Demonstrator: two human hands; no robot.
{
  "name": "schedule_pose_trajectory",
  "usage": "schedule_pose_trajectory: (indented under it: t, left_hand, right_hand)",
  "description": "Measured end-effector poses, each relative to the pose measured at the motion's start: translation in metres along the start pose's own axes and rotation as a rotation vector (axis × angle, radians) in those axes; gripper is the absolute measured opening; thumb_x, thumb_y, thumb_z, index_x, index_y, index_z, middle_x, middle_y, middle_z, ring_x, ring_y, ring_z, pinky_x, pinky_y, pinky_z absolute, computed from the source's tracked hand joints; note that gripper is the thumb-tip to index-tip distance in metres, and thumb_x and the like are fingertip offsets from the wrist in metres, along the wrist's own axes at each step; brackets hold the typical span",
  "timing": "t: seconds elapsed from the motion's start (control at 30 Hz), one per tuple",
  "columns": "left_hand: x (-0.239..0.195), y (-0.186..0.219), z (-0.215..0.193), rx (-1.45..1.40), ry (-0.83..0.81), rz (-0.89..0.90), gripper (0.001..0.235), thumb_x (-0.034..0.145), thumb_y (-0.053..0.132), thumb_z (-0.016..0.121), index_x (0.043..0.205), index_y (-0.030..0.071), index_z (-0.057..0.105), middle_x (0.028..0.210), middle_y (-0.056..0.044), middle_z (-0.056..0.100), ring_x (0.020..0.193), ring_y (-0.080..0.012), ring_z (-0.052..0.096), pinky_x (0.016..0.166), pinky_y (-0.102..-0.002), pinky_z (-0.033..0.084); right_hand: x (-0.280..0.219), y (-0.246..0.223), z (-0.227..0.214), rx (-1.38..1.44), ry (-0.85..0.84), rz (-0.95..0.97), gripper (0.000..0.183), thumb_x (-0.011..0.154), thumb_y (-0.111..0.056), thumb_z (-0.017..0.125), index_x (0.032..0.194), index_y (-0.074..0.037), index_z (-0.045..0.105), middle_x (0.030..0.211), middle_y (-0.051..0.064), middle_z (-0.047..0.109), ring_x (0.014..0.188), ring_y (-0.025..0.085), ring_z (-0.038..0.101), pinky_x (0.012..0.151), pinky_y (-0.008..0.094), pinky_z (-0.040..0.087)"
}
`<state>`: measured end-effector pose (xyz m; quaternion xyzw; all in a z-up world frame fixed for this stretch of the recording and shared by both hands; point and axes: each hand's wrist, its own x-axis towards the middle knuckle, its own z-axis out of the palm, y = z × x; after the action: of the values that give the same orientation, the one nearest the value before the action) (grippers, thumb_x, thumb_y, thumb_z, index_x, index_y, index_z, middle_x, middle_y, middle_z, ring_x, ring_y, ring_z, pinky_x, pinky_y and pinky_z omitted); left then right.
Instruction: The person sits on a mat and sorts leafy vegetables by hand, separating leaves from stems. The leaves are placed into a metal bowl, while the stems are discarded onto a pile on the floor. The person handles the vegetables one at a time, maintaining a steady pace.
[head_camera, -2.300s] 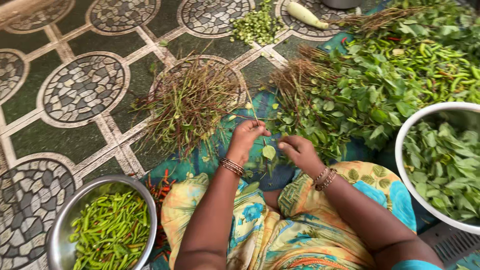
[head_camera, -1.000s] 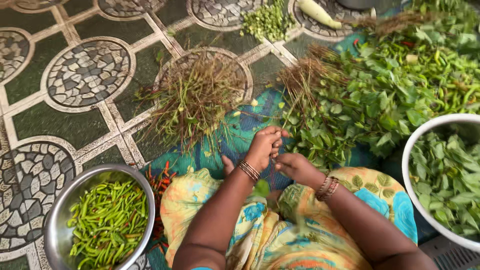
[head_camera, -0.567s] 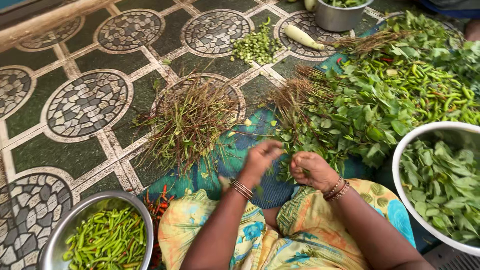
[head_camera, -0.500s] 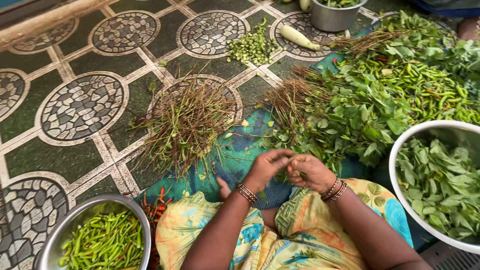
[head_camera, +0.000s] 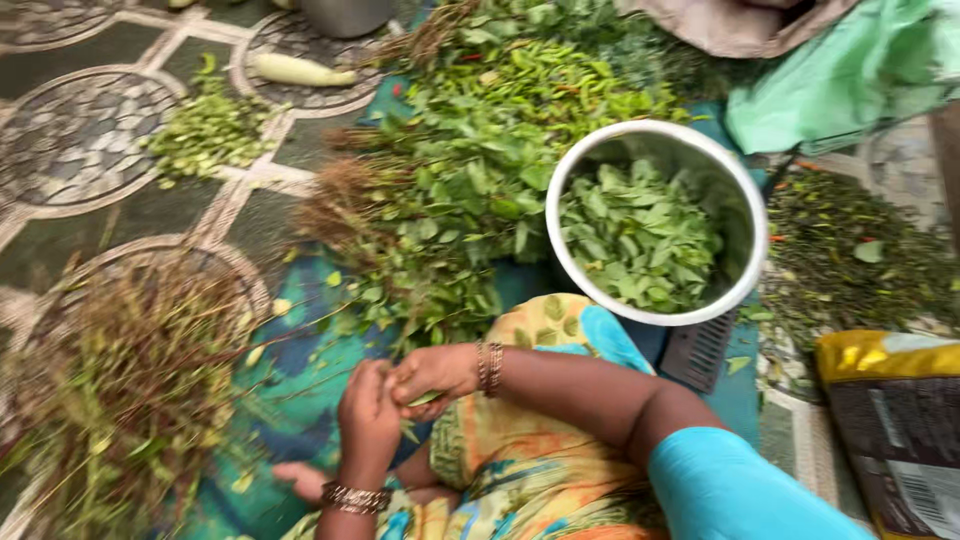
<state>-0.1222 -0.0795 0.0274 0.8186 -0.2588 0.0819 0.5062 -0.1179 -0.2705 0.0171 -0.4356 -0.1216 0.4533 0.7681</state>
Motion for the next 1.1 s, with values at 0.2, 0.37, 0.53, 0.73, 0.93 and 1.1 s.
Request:
schedule_pose_trajectory:
  t: [0.2,0.37,0.53,0.73,0.93,1.1]
  left_hand:
    - [-0.001,-0.005,0.007,-0.427,0.129,-0.279,0.009,0.105,0.009,0.054,0.102,0.003,0.060,0.088,-0.003,0.058,0.077,-0.0124,0.052,0.069,-0.029,0.045]
    - [-0.007,-0.008,0.008,-1.066,0.337,-0.647,0.011,0.109,0.009,0.050,0.101,0.007,0.057,0.091,0.004,0.055,0.068,-0.0013,0.042,0.058,-0.015,0.034]
    - [-0.005,0.007,0.009,-0.988,0.373,-0.670,0.011,0.108,0.010,0.050,0.100,0.008,0.058,0.090,0.003,0.056,0.066,-0.0028,0.042,0.056,-0.017,0.034]
    - [-0.001,0.026,-0.012,-0.325,0.285,-0.321,0.014,0.111,0.010,0.054,0.100,0.003,0.056,0.088,-0.004,0.055,0.078,-0.0127,0.049,0.070,-0.029,0.043]
    - [0.009,0.028,-0.022,0.043,0.190,-0.141,0.007,0.102,0.003,0.055,0.096,-0.002,0.056,0.089,-0.013,0.058,0.082,-0.0275,0.055,0.074,-0.040,0.046]
    - [0.008,0.012,-0.006,0.124,0.161,-0.097,0.003,0.096,0.002,0.057,0.094,0.000,0.058,0.090,-0.015,0.059,0.083,-0.0319,0.057,0.075,-0.042,0.048]
  right_hand:
    - [0.015,0.004,0.007,-0.336,0.237,-0.135,0.036,0.103,-0.032,0.066,0.086,0.000,0.067,0.065,0.000,0.054,0.057,0.010,0.046,0.049,0.028,0.038]
    - [0.022,0.014,0.026,-1.283,0.688,-0.635,0.034,0.096,-0.039,0.071,0.086,-0.006,0.068,0.074,0.010,0.064,0.069,0.028,0.064,0.063,0.040,0.049]
    - [0.016,0.004,0.035,-1.224,0.711,-0.741,0.030,0.099,-0.037,0.069,0.092,-0.008,0.069,0.081,0.010,0.066,0.075,0.027,0.066,0.068,0.040,0.052]
    - [0.012,-0.012,0.029,0.084,0.196,-0.247,0.026,0.101,-0.027,0.065,0.098,-0.002,0.070,0.075,0.002,0.062,0.061,0.013,0.054,0.050,0.030,0.041]
    - [0.016,-0.007,0.029,0.297,0.178,-0.272,0.013,0.095,-0.010,0.061,0.100,-0.001,0.069,0.070,-0.002,0.050,0.055,0.008,0.038,0.045,0.025,0.030]
    - [0.012,-0.008,0.029,-0.152,0.503,-0.233,0.018,0.096,-0.016,0.064,0.107,-0.005,0.073,0.084,-0.001,0.058,0.075,0.008,0.052,0.059,0.029,0.044]
